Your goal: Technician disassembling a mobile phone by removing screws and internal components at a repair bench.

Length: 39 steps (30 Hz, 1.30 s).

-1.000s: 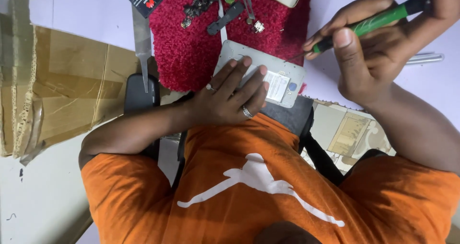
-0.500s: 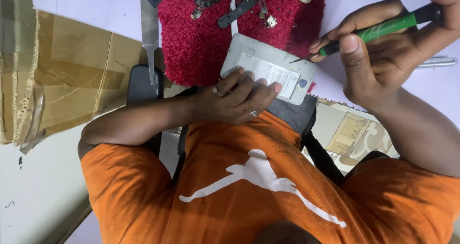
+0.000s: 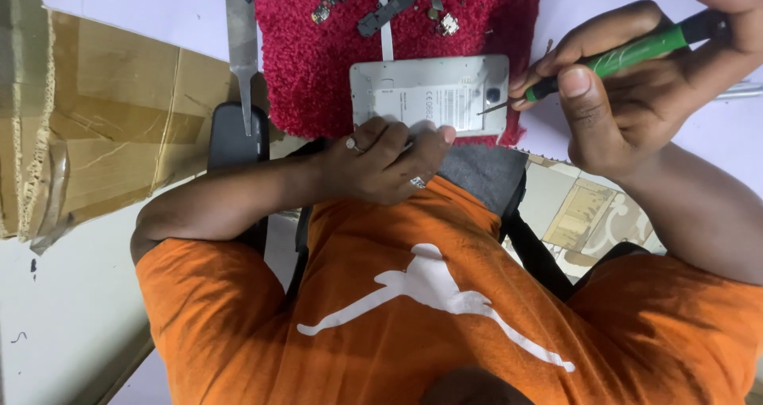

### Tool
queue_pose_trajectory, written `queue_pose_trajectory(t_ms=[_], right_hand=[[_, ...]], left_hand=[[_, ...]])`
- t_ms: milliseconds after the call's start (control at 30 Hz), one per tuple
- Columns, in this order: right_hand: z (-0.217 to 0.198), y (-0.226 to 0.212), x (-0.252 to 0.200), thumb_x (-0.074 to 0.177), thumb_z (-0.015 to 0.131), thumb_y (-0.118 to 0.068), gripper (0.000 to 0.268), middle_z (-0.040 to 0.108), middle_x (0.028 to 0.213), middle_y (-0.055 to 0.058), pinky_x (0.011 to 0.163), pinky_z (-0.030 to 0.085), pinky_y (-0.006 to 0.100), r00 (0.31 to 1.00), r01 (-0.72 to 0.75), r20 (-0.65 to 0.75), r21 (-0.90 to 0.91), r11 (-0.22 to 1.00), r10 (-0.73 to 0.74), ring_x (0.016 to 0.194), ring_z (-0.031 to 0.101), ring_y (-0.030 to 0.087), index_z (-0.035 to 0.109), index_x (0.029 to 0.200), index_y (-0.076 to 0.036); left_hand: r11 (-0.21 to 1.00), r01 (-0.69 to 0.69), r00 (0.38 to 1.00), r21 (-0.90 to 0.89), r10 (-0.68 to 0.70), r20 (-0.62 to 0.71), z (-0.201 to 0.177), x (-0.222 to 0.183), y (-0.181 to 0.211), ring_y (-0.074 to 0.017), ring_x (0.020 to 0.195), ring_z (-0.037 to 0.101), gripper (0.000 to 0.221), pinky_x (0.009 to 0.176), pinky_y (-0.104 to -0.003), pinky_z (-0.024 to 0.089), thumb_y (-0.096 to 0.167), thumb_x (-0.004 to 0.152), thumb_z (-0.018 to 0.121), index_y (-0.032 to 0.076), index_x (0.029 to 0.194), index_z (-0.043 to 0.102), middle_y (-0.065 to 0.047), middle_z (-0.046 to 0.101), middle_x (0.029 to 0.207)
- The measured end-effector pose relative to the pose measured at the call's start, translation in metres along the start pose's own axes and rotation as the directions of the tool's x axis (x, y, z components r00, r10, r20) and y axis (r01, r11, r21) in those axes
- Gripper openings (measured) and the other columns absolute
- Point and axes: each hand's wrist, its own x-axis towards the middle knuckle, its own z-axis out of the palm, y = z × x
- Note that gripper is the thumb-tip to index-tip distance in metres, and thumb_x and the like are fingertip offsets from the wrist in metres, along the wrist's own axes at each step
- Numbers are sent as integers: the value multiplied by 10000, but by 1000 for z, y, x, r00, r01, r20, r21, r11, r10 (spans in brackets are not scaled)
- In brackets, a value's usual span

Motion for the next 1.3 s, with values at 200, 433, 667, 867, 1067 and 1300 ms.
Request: queue_pose_trajectory(t_ms=[200, 433, 667, 867, 1067, 1300], right_hand=[[-3, 13, -9, 1087, 489, 188, 582, 405, 1265, 388, 573, 618, 466, 994, 107, 6, -2, 994, -107, 601, 621, 393, 183, 1487, -104], [2, 15, -7, 1076, 572, 55, 515, 279, 1444, 236, 524, 398, 346, 991, 125, -27, -135, 983, -130, 610, 670, 390, 202, 1427, -14], [3, 27, -14, 1087, 579, 52, 513, 216, 1498, 168, 565, 476, 405, 989, 137, -41, -134, 981, -144, 633, 670, 406, 217, 1449, 25], [7, 21, -9, 1108, 565, 72, 508, 275, 1491, 174, 548, 562, 412, 992, 124, -26, -83, 989, -126, 660, 669, 371, 215, 1462, -32], [9, 12, -3, 1075, 540, 103, 554, 571, 756, 279, 539, 499, 362, 992, 123, 38, -53, 991, -121, 610, 653, 356, 190, 1461, -84], [-22, 40, -49, 1002, 1006, -313, 609, 669, 1134, 248, 456, 603, 319, 852, 522, 294, -432, 735, -433, 693, 822, 271, 501, 1089, 17]], left_hand=[[987, -141, 984, 78, 131, 124, 3, -8, 8, -98, 753, 515, 650, 689, -212, 430, -242, 846, 429, 96, 1315, 725, -4, 648, 1058], [996, -59, 985, 60, 49, 165, 5, -9, 16, -131, 794, 556, 762, 676, -237, 457, -290, 762, 429, 108, 1353, 698, 5, 641, 1058], [952, 255, 967, -171, -250, 51, 7, 1, 21, -268, 1182, 683, 194, 1054, -362, 562, 342, 1068, 917, 207, 1056, 778, 63, 702, 946], [935, 272, 962, -227, -269, 45, 8, 2, 21, -288, 1207, 667, 209, 993, -344, 598, 292, 1047, 918, 161, 1027, 756, 36, 699, 971], [928, 273, 962, -251, -268, 56, 5, 6, 15, -299, 1228, 632, 153, 902, -323, 647, 255, 1056, 871, 148, 1037, 763, 25, 642, 929], [906, 317, 948, -280, -292, 127, 8, -4, 29, -304, 1315, 632, 158, 1143, -399, 523, 199, 1147, 761, 104, 1268, 792, -56, 714, 1318]])
